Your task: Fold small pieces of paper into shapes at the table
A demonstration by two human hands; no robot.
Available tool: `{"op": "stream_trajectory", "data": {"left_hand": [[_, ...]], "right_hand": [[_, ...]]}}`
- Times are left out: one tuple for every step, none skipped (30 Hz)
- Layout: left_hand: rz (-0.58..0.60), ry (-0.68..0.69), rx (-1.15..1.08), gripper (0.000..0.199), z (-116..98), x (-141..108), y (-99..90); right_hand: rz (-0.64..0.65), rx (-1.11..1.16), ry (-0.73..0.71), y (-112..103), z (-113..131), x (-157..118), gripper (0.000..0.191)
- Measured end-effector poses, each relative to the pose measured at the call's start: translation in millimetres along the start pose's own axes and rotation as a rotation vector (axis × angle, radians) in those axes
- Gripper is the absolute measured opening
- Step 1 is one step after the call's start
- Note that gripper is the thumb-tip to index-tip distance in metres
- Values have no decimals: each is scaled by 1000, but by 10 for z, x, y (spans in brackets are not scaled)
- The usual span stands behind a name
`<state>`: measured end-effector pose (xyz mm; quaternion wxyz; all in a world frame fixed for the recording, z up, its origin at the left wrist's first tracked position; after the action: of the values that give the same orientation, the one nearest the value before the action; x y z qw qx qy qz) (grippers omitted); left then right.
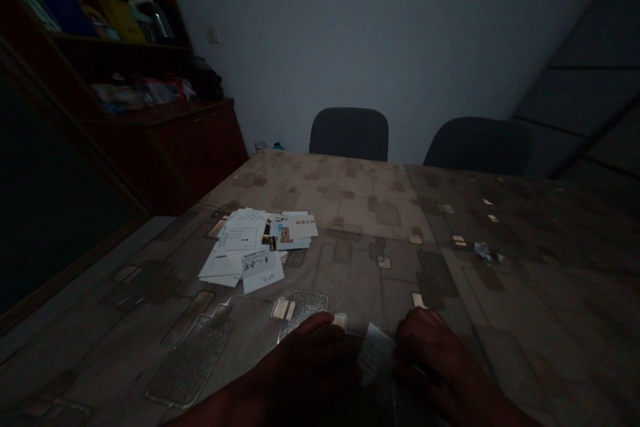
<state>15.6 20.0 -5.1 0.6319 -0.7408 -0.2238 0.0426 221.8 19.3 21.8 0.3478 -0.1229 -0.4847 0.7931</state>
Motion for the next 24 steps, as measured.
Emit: {"op": "stream_trajectory", "data": {"left_hand": [[12,-15,7,14,9,-3,8],[17,-36,9,16,20,-11,10],[14,-55,5,17,30,-22,4],[4,-73,-1,16,39,-36,-7],[-9,-86,-8,14,44,-51,-21],[-22,-90,-15,13,43,-65,-33],[-32,-89,-19,18,39,-74,-41],[-36,-81,-22,24,29,-76,-42],[-39,-72,-24,29,19,-73,-38],[-41,-66,-26,29,10,-63,-30],[-43,-55,-27,25,0,-49,-19],[-43,-44,-28,20,-9,-33,-6],[-42,-31,-29,15,-17,-17,6],[-42,-23,-28,13,-21,-2,17],[-45,-19,-24,14,-23,10,23],[-52,-16,-18,15,-23,18,25],[-63,-14,-10,15,-23,23,23],[-72,-14,0,13,-23,26,18],[-77,-17,8,12,-24,29,13],[-77,-23,11,11,-25,31,9],[-75,-31,11,10,-27,32,6],[-73,-39,11,11,-32,31,4],[-74,-45,13,12,-39,27,5],[-81,-51,19,12,-48,21,7]], "right_hand": [[-6,-3,12,17,-10,4,13],[-4,-6,20,33,-17,7,14],[-5,-10,29,44,-23,9,14],[-3,-9,41,51,-27,8,15],[3,-4,51,57,-29,5,15],[9,3,57,59,-27,0,15],[14,8,61,59,-24,-5,16],[19,11,65,57,-22,-11,16],[24,10,71,54,-20,-15,17],[28,9,78,51,-21,-19,17],[28,10,88,46,-23,-21,18],[27,14,102,42,-28,-21,18],[28,22,119,40,-34,-19,19],[28,29,135,39,-39,-16,19],[28,36,151,41,-44,-11,19],[34,40,167,46,-49,-6,18],[41,40,181,54,-53,0,18],[48,37,195,62,-57,5,18],[49,30,211,69,-64,8,19],[47,22,229,75,-71,8,20],[43,11,249,78,-81,6,21],[36,1,262,80,-90,1,22],[33,-6,265,83,-95,-5,22],[35,-9,259,87,-98,-12,21]]}}
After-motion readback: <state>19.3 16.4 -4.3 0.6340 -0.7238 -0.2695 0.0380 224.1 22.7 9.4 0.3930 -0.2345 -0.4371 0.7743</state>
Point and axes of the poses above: each hand's wrist, its own x-axis towards the middle knuckle, its own y-axis out of the palm, z = x × y, the point moved 4 cm from there along x, towards the middle knuckle, and after that the axes turned 11 degrees about z, right-handed, at the moved point
